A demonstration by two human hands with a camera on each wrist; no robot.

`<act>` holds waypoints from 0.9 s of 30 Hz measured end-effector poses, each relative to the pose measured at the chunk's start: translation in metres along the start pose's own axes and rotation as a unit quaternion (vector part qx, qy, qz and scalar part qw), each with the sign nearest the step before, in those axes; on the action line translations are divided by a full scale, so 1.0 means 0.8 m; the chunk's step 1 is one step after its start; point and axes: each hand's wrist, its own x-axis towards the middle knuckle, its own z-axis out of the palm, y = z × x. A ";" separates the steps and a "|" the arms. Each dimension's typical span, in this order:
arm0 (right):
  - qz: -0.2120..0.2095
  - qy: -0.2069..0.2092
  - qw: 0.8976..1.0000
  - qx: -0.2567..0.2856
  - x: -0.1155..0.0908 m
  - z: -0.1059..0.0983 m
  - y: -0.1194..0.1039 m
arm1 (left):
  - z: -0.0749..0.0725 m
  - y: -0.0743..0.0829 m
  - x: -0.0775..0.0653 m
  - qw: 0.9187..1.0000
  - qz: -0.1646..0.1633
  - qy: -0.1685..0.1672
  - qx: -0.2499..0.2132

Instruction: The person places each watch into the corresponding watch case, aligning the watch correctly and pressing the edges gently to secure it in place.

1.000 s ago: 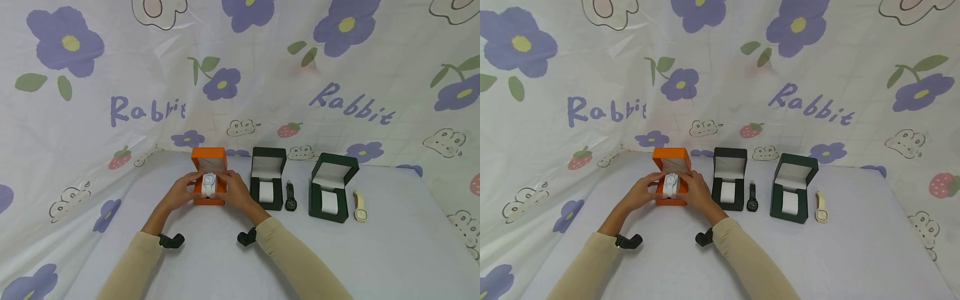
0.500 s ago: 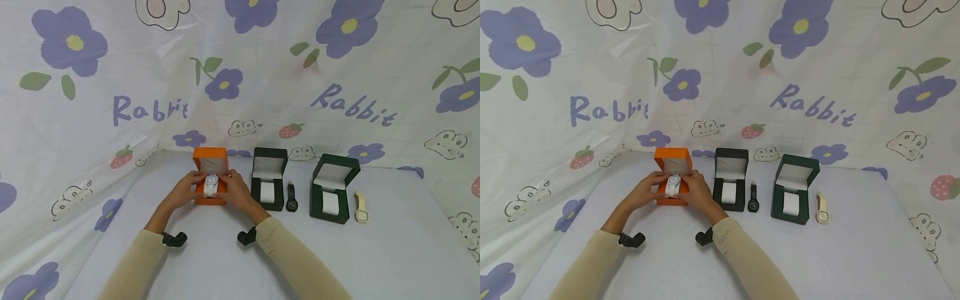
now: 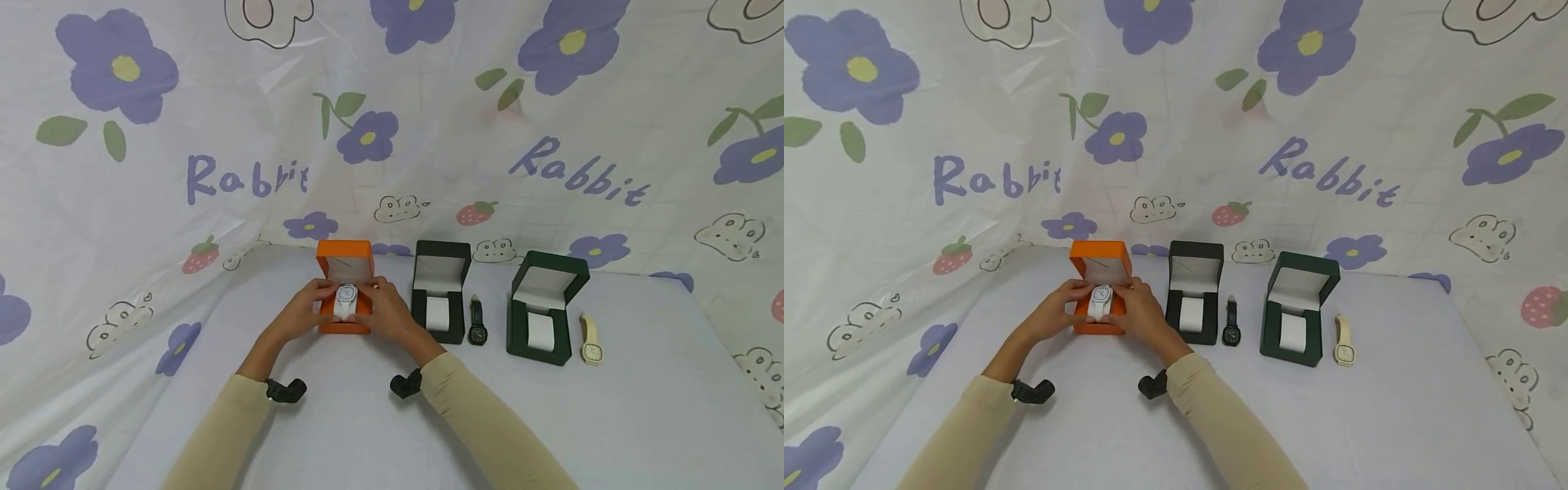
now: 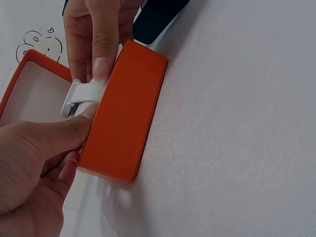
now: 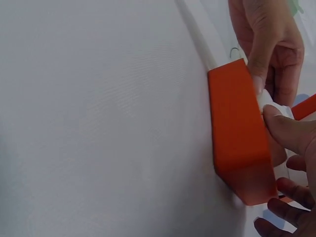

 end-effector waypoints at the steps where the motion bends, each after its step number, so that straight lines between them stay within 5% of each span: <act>1: -0.002 0.000 1.000 0.002 0.001 -0.002 0.000 | 0.000 0.000 0.000 1.000 -0.001 0.002 0.001; 8: 0.001 0.076 0.990 0.116 -0.001 -0.021 -0.005 | -0.003 -0.004 -0.005 0.999 0.009 0.033 0.004; 12: -0.016 0.154 0.971 0.181 -0.001 -0.034 -0.013 | -0.002 -0.010 -0.015 0.996 0.006 0.070 -0.056; 17: -0.033 0.214 0.960 0.176 0.004 -0.048 -0.024 | 0.001 -0.011 -0.023 0.986 -0.013 0.109 -0.128; 27: -0.008 0.106 0.975 0.195 0.011 -0.054 -0.022 | 0.013 -0.011 -0.025 0.988 -0.079 0.051 -0.125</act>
